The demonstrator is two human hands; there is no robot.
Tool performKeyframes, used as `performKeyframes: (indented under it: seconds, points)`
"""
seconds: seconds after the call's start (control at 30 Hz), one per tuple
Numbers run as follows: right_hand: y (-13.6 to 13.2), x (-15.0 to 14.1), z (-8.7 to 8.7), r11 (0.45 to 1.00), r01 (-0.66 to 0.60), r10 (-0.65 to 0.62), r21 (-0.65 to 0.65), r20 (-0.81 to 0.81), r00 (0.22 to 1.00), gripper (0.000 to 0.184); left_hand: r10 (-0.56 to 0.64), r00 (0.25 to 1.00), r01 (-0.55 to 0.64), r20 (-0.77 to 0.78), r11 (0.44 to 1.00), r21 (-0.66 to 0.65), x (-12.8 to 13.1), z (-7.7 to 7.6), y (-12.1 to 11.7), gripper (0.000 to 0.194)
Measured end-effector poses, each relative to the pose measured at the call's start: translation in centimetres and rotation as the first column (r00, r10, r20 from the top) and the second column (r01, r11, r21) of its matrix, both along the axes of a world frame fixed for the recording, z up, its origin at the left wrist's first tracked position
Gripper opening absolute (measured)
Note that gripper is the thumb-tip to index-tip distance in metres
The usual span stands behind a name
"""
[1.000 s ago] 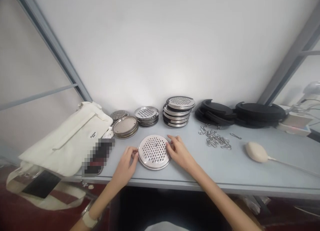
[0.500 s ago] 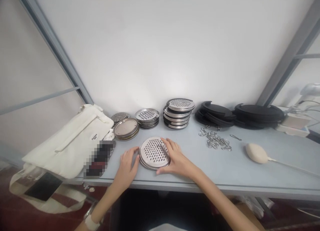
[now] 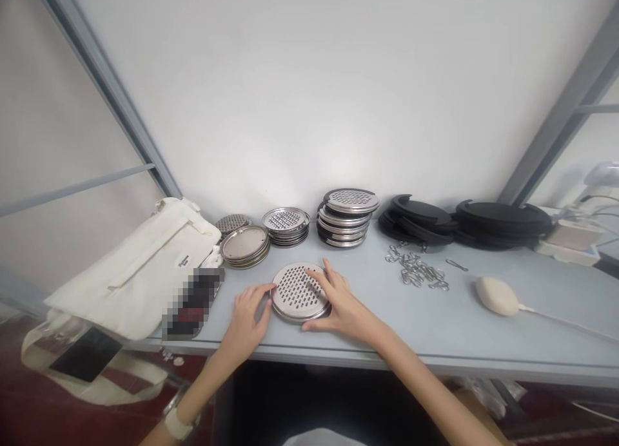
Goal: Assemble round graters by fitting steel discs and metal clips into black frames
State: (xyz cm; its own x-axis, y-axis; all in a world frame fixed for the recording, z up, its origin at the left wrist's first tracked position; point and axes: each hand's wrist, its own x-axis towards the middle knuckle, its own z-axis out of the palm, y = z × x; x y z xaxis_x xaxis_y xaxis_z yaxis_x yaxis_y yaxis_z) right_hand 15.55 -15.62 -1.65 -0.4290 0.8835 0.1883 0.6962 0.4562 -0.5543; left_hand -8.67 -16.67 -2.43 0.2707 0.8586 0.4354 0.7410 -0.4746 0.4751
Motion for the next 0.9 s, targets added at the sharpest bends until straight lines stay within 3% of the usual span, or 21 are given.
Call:
performKeyframes:
  seconds: [0.2, 0.4, 0.73, 0.9]
  points:
    - [0.0, 0.1, -0.1, 0.999, -0.031, 0.031, 0.01, 0.044, 0.999, 0.087, 0.003, 1.0, -0.003, -0.026, 1.0, 0.011, 0.2, 0.4, -0.2, 0.029]
    - [0.1, -0.1, 0.0, 0.994, 0.01, -0.012, 0.109, 0.023, 1.0, 0.05, -0.01, 0.999, 0.012, -0.048, 0.999, 0.032, 0.2, 0.4, -0.2, 0.029]
    - [0.6, -0.1, -0.4, 0.96, -0.046, 0.012, 0.275, 0.124, 0.992, 0.045, -0.04, 0.986, 0.056, -0.159, 0.993, 0.1, 0.1, -0.5, 0.2, 0.042]
    - [0.5, -0.3, -0.2, 0.954, -0.066, 0.018, 0.294, 0.162, 0.987, 0.046, -0.023, 0.982, 0.044, -0.189, 0.993, 0.107, 0.1, -0.4, 0.1, 0.042]
